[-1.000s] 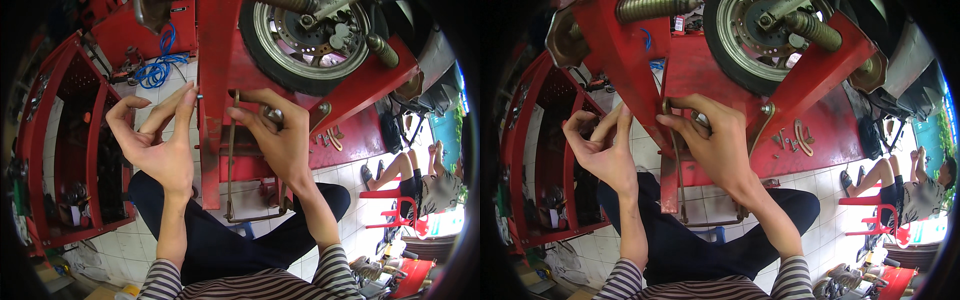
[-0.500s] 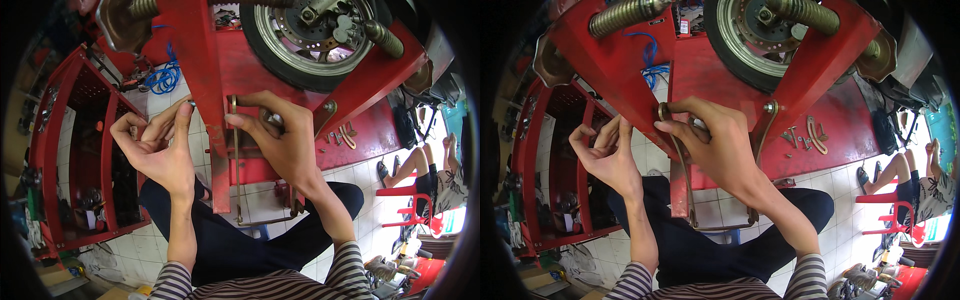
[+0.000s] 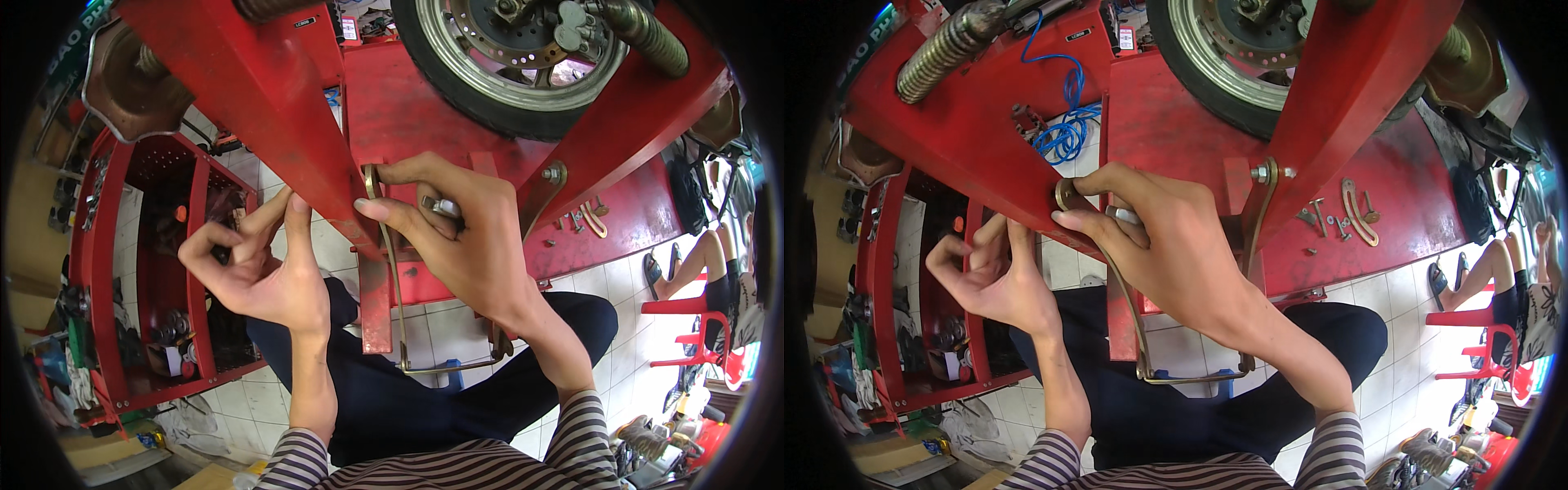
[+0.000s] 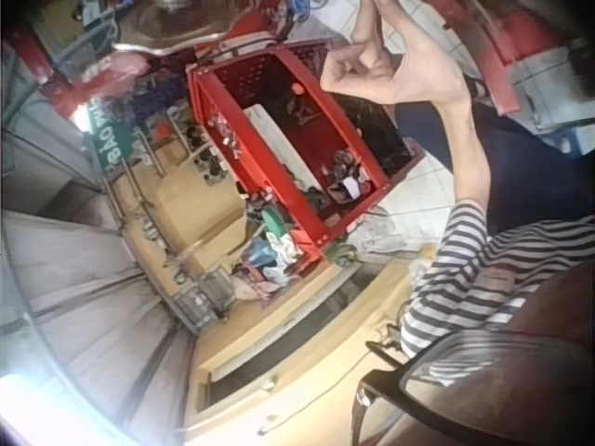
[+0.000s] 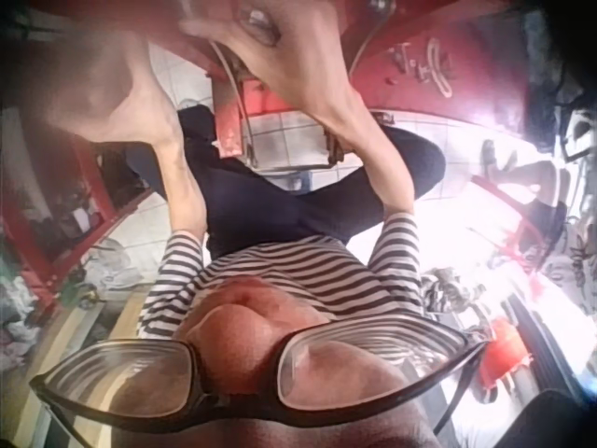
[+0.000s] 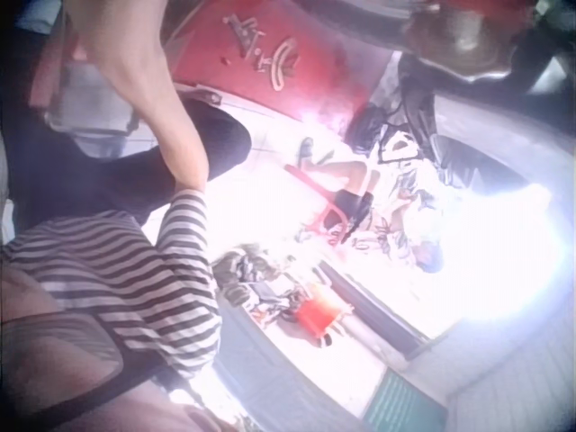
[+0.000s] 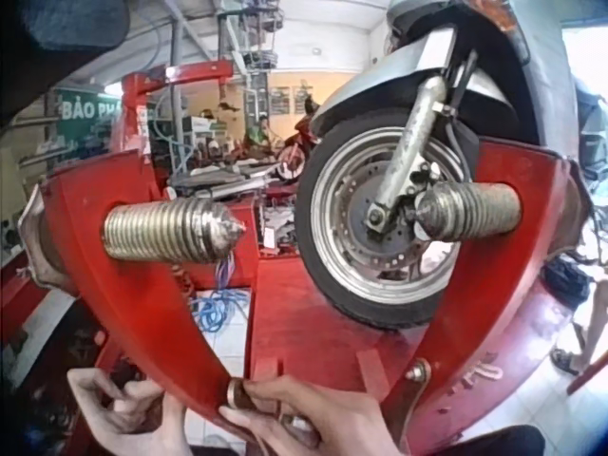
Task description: The person attaches a metal frame to a red workshop stand by inserting bolts and tightening nuts using a wrench and a socket tool.
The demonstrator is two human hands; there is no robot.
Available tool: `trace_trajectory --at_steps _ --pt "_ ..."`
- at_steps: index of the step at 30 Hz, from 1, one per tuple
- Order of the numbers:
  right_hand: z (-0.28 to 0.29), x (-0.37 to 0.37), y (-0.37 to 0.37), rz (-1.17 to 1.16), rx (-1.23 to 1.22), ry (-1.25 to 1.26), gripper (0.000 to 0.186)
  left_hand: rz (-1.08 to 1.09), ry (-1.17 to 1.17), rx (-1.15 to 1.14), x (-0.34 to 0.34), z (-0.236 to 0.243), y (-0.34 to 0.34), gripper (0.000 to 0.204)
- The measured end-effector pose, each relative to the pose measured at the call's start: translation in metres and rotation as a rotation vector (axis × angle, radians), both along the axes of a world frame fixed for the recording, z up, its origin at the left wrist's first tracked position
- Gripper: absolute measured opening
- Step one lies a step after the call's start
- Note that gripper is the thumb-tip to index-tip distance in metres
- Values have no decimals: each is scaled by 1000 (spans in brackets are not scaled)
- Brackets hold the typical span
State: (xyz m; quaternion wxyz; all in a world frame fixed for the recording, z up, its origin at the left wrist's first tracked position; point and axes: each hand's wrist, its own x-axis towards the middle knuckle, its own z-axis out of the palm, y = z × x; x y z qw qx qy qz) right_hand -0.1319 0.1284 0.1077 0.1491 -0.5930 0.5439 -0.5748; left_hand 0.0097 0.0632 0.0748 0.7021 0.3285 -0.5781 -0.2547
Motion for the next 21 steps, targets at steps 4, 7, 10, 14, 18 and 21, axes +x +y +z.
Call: trace_trajectory --at_steps 4,7,10,14,18,21 --pt "-2 1 -1 5 -1 -29 21 -33 17 18 1 3 0 46" --pt "-1 1 0 1 21 -25 21 -52 30 32 1 2 -1 46" --pt "0 3 1 -18 30 -38 22 -94 33 54 1 2 -6 46" --pt "3 6 0 -65 40 29 23 -102 35 11 -2 10 -1 46" --pt "8 7 2 -78 104 60 23 -223 107 3 1 6 -9 48" --pt "7 8 3 -112 131 72 23 -251 97 -16 2 3 -11 48"
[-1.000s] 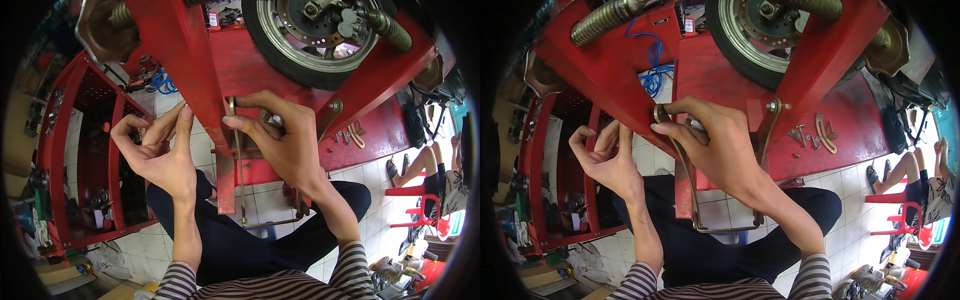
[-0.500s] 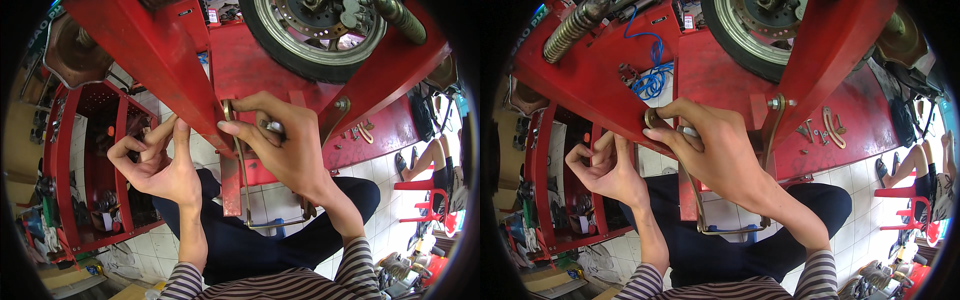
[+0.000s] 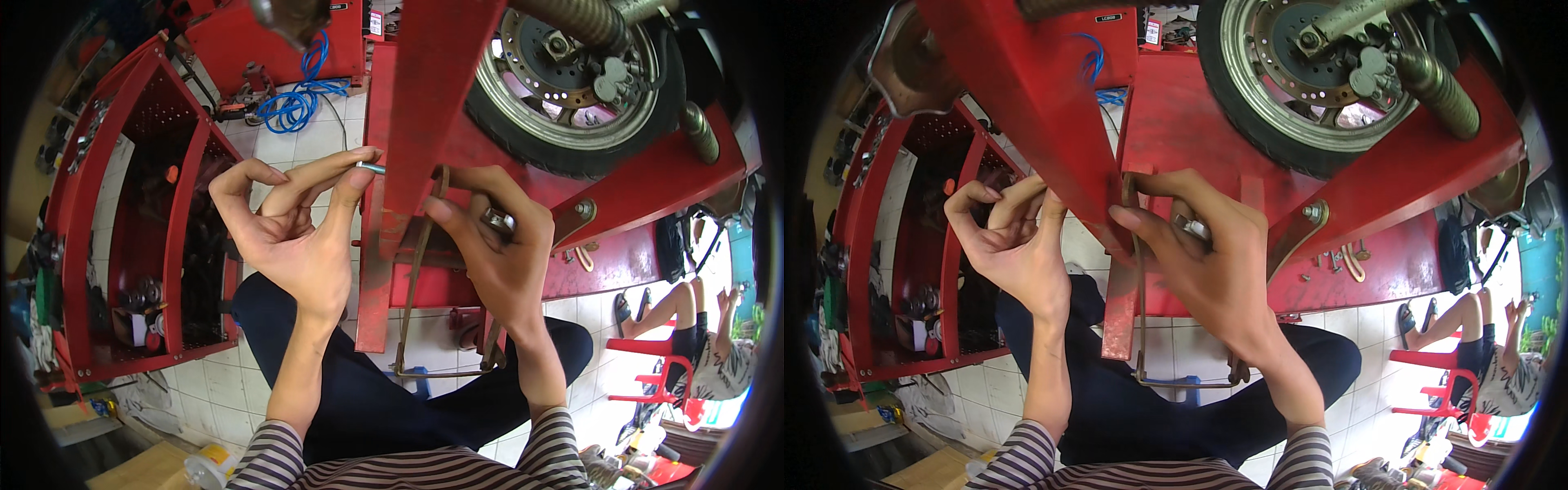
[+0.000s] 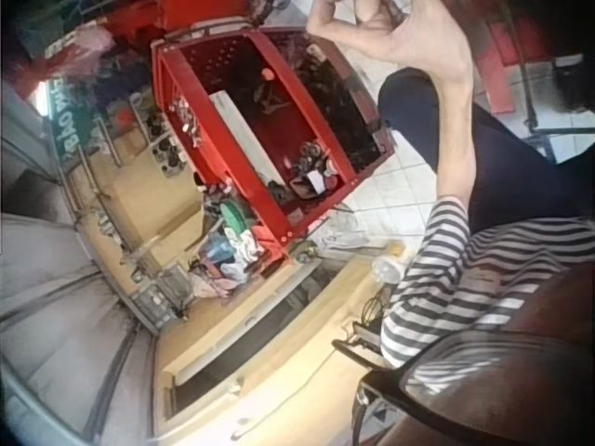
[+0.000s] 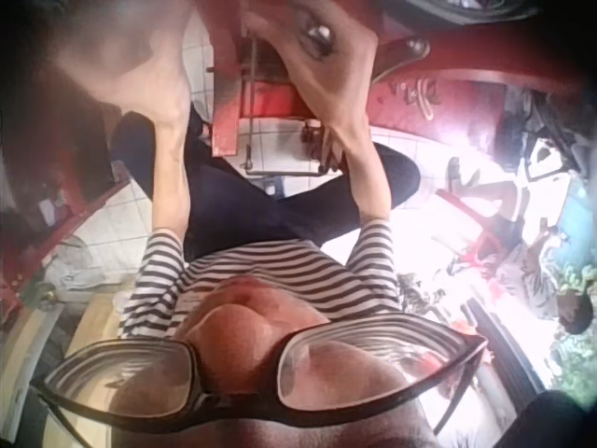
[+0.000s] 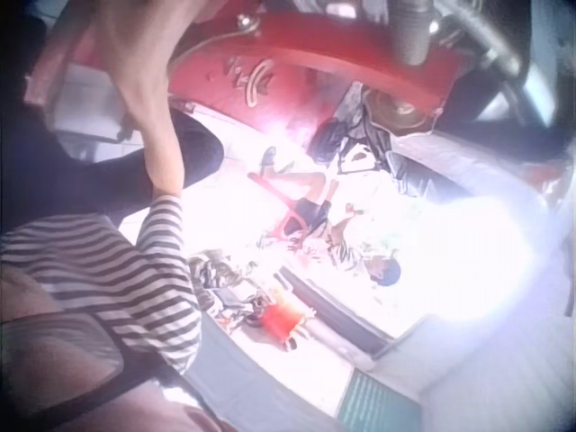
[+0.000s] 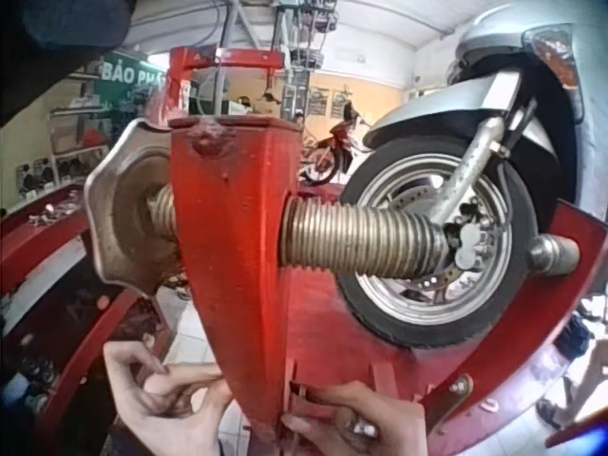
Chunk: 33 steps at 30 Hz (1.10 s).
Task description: The person attaches a metal frame to a red workshop stand by inserting bolts and tightening nuts using a wrench and a socket tool.
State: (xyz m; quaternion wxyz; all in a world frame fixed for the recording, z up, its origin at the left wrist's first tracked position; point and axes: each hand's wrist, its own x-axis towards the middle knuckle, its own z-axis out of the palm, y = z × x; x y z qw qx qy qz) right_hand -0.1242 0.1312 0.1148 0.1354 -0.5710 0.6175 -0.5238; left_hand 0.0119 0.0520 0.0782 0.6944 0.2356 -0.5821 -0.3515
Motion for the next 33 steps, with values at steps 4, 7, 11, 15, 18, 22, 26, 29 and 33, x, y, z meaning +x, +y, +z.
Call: trace_trajectory --at_steps 4,7,11,15,18,22,26,29,33 --pt "-1 -1 0 -17 9 11 22 -29 43 -4 -2 0 -1 47" --pt "-1 0 0 -25 26 -22 22 -31 54 0 -3 -2 0 45" --pt "-1 1 0 -23 29 -36 22 -75 104 11 -5 -4 -1 40" --pt "-3 0 -1 -17 -20 12 23 -69 130 -19 -10 -2 -2 23" --pt "-4 0 -2 -21 -22 23 23 -91 -80 28 -1 -6 -9 9" --pt "-3 0 -1 -32 -12 40 24 -123 -54 -9 4 -7 -11 12" --pt "-7 0 -2 -31 -18 33 25 -211 -24 -22 10 -8 -9 10" --pt "-7 2 -1 -45 -13 21 25 -182 -49 -33 12 -10 -10 16" --pt "-8 2 -2 -62 -20 42 25 -174 175 120 1 -3 -1 16"
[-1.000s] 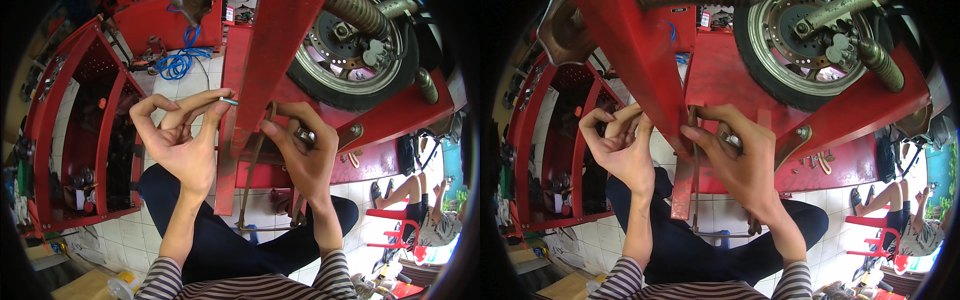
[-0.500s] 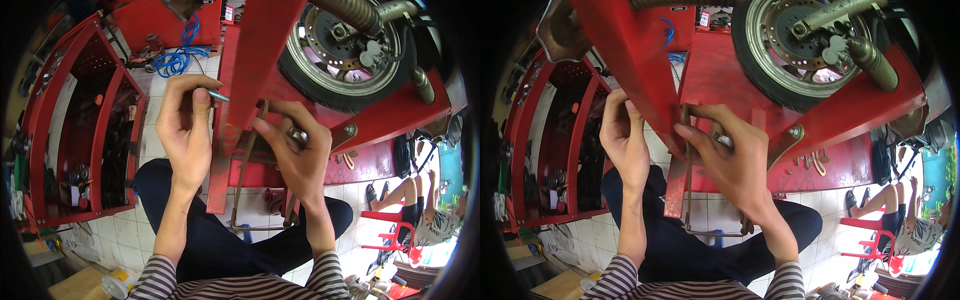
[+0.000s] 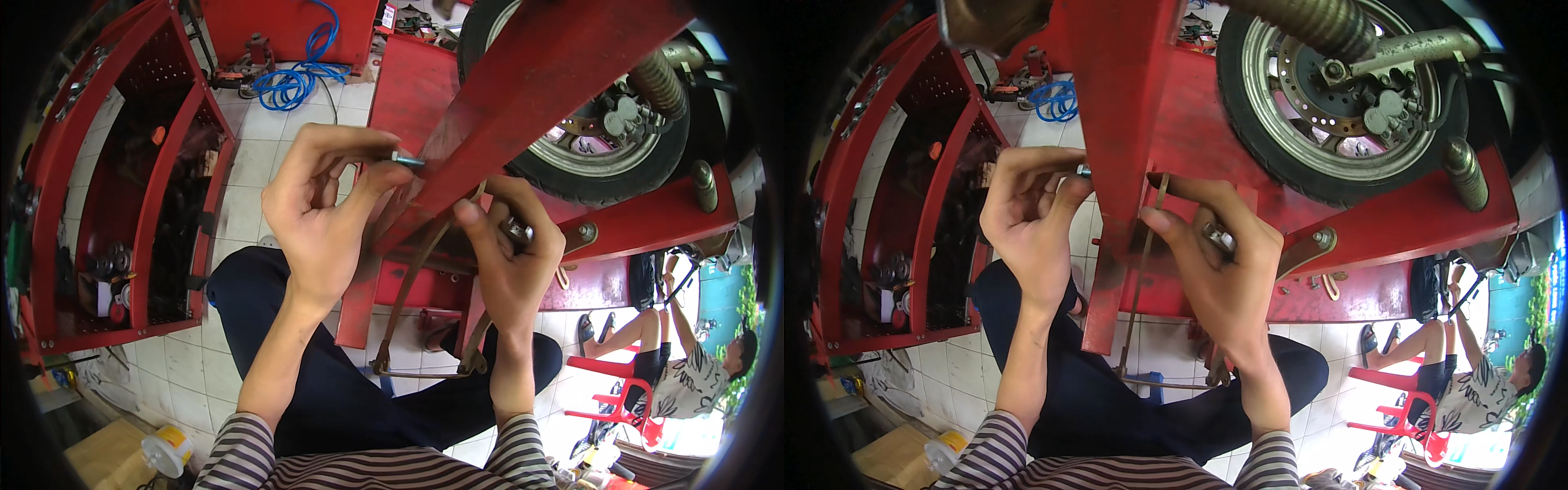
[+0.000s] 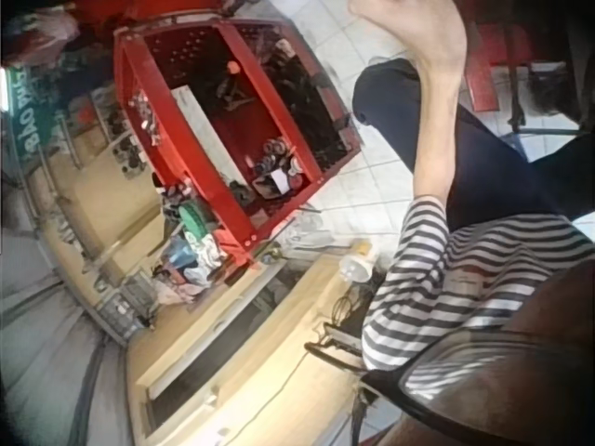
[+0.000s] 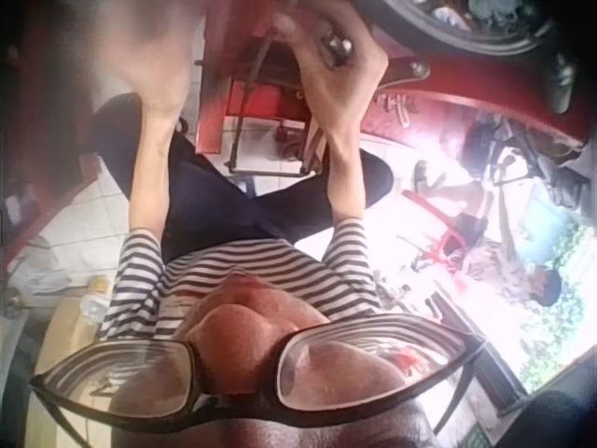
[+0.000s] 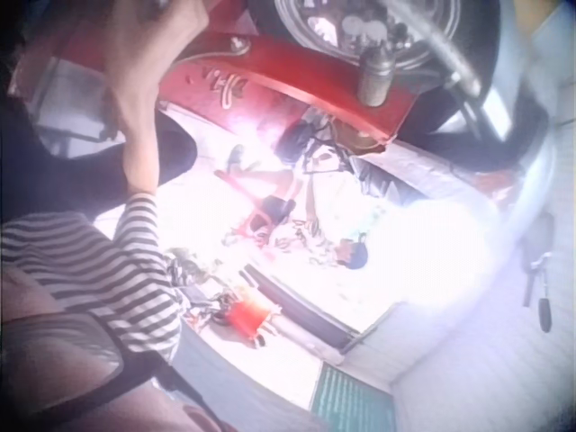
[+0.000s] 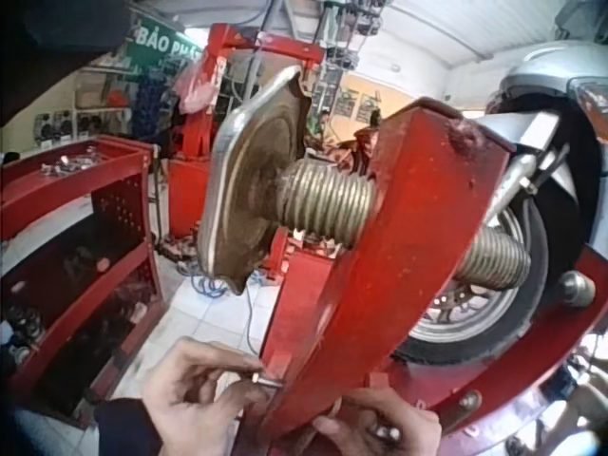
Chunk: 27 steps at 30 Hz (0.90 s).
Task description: The person attaches a metal frame to a red workshop stand by inserting bolts and tightening nuts using a wrench and a socket tool.
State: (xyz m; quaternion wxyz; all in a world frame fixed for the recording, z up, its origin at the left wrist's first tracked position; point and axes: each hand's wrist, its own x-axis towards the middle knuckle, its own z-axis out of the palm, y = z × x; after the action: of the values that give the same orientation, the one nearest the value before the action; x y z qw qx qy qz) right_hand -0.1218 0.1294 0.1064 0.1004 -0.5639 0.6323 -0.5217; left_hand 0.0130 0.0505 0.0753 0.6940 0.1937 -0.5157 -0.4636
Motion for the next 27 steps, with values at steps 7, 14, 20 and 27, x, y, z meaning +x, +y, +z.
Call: trace_trajectory --at_steps 7,14,20,27 --pt "-1 -1 0 14 -15 -16 26 21 -40 -96 0 -8 -7 17" --pt "4 0 1 -1 17 15 27 129 -63 -238 -6 -11 -9 18" --pt "4 -4 1 56 3 -14 23 43 -88 -151 -4 -6 -3 13" --pt "6 -6 -1 93 -48 -2 19 102 -106 -215 -6 -19 -10 12"
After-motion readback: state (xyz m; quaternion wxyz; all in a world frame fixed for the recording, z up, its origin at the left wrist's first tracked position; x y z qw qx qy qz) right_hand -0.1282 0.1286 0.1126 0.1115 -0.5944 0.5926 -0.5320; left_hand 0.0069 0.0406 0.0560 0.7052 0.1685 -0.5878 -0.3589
